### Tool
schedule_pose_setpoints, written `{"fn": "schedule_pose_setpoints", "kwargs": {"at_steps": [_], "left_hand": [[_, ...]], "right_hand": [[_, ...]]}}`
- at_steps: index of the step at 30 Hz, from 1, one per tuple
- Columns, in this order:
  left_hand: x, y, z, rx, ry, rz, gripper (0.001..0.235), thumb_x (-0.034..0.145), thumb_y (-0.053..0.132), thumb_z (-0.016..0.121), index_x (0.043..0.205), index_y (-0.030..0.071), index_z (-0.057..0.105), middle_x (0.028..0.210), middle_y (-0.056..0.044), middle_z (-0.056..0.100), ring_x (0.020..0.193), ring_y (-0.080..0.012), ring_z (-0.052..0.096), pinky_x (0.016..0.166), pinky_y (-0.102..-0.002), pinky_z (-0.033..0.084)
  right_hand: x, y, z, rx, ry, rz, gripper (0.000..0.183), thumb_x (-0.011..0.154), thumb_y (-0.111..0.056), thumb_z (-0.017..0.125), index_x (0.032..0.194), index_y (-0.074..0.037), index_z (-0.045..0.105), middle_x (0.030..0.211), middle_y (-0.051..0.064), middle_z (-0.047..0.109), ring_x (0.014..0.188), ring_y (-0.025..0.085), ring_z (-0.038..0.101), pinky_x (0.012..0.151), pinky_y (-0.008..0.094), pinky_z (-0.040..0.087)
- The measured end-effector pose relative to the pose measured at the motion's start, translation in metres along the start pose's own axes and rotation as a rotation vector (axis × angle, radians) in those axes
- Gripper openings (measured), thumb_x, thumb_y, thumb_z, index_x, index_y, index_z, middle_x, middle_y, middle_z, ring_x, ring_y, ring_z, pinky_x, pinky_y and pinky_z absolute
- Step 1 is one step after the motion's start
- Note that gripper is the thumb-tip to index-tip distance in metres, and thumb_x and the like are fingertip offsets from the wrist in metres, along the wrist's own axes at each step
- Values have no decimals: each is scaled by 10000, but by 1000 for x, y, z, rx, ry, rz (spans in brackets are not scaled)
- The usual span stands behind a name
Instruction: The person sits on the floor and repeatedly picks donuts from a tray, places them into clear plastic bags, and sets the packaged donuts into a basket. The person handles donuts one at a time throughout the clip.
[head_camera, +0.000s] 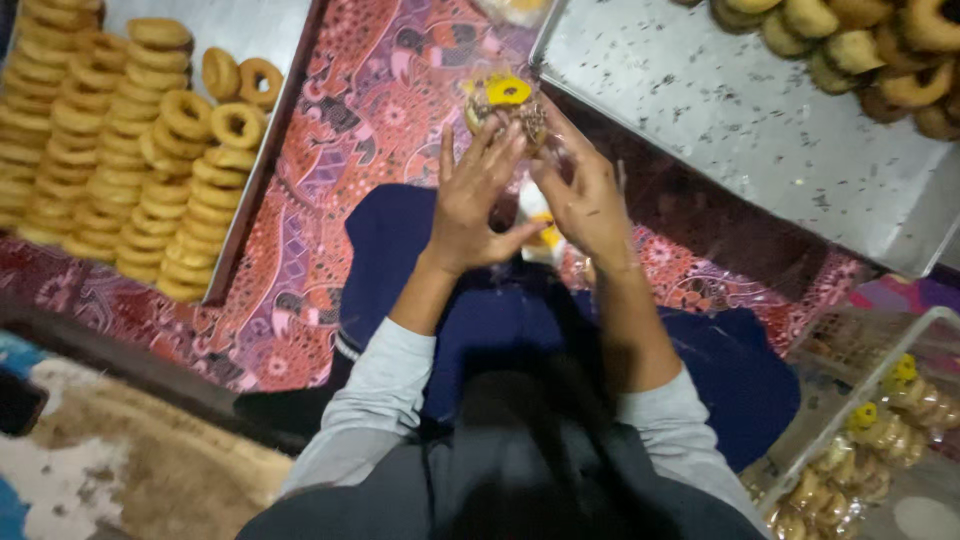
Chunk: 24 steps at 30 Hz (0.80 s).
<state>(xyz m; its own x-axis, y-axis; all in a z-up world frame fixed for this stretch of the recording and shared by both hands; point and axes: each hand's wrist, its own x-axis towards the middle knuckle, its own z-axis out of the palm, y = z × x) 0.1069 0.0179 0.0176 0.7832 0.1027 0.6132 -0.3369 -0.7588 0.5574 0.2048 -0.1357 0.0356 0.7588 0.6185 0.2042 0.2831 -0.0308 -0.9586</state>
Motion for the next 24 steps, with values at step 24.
{"fn": "schedule_pose_setpoints", "kwargs": {"at_steps": [24], "left_hand": [[-122, 15, -22, -414, 179, -760, 171, 1034, 75, 655, 1140, -39, 726, 955, -97, 793, 861, -164, 767, 764, -284, 623]], "right_hand": [[-40, -30, 74, -403, -241, -302, 365, 941, -6, 726, 1301, -16, 668, 1111, 179, 719, 1036, 348, 714, 908, 414, 577]]}}
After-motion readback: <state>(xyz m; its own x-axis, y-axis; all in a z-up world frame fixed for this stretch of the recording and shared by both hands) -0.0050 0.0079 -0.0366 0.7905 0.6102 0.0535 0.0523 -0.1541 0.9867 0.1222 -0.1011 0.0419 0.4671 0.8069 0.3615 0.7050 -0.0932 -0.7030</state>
